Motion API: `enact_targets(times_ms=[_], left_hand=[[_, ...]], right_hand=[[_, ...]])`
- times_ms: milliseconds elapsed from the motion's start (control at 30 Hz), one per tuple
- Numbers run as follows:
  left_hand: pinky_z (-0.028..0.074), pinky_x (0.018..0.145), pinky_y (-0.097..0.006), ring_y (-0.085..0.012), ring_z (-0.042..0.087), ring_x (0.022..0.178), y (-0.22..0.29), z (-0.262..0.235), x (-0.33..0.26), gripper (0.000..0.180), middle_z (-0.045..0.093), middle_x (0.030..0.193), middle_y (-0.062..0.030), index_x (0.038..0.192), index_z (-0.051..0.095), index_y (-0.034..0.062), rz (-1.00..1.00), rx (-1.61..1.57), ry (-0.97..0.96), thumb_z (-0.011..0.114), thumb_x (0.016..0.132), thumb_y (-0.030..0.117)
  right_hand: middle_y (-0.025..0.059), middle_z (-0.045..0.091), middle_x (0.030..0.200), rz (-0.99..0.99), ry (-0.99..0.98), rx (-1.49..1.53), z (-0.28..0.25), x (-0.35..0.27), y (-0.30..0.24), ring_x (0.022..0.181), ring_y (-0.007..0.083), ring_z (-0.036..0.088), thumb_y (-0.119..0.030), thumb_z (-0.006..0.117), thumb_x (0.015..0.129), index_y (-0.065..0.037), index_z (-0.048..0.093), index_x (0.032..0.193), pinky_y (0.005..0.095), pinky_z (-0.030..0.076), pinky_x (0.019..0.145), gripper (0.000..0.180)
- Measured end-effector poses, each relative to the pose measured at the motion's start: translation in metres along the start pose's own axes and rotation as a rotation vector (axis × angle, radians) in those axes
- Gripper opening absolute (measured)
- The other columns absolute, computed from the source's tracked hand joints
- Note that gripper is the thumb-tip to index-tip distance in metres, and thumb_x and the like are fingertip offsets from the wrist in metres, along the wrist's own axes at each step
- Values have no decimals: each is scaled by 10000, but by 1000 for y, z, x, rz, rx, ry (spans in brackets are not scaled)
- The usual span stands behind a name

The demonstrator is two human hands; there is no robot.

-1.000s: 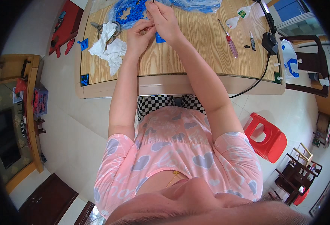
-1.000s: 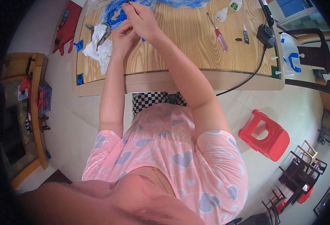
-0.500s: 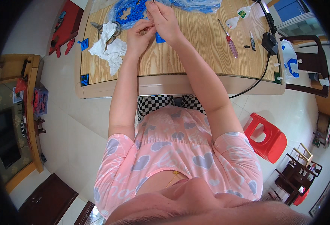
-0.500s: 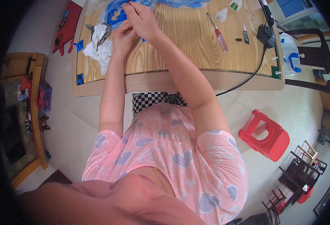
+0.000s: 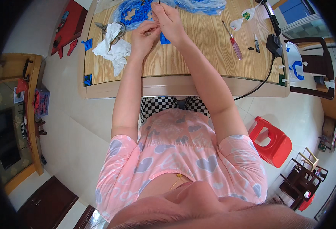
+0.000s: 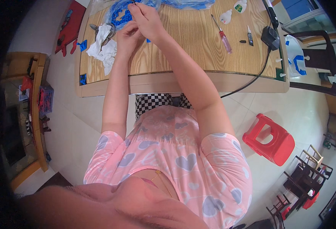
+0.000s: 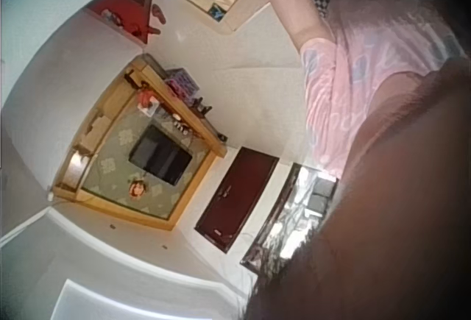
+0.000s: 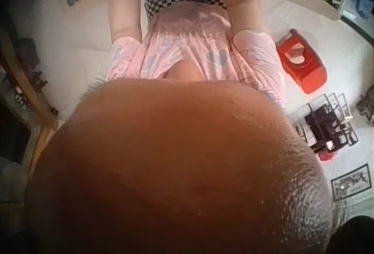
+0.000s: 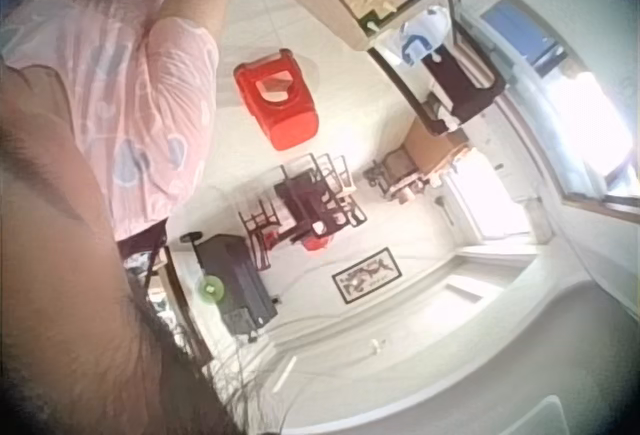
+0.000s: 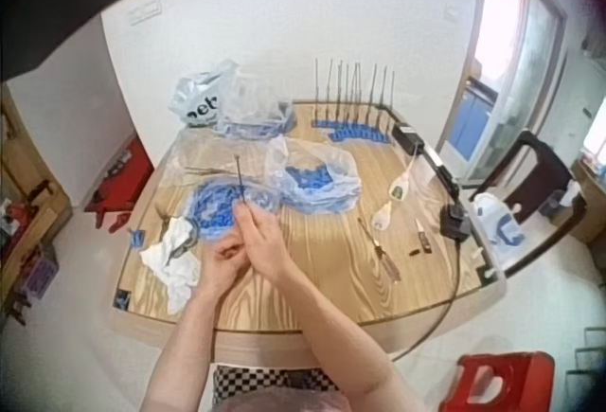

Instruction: Assembling components of a lighting fixture by attaching wires and springs to a blue plastic base.

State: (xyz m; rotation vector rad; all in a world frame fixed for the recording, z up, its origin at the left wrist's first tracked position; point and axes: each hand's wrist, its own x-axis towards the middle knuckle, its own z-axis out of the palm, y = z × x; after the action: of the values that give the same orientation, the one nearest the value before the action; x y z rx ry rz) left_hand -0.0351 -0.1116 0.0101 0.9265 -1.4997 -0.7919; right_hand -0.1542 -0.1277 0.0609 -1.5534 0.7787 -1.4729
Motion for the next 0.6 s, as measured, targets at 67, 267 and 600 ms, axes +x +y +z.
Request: enact_targets(times_ms=[67,267,600], left_hand=[[432,704,-227,-108,542,774,0,-2,-2,105,624,850,-29,877,674,-3,-42,3,4,683,777,29],[428,725,-228,-95,538,830,5,-7,-12,130,619,921,-29,937,682,10,-67,-63,-23,655,817,53],[407,660,-215,-87,519,739,-1,-9,-17,187,609,904,-13,906,698,22,-38,297,-103,741,762,134]], right_hand=[[0,439,646,-28,1,-27,0,-1,0,625,88,408,-234,438,978,-4,509,800,263,362,556,300],[6,521,691,70,-58,89,-9,1,15,656,91,460,-226,501,948,6,577,867,257,396,601,257],[-26,320,580,381,-42,563,-10,35,-7,515,86,293,-243,467,953,-84,396,682,243,268,506,322]])
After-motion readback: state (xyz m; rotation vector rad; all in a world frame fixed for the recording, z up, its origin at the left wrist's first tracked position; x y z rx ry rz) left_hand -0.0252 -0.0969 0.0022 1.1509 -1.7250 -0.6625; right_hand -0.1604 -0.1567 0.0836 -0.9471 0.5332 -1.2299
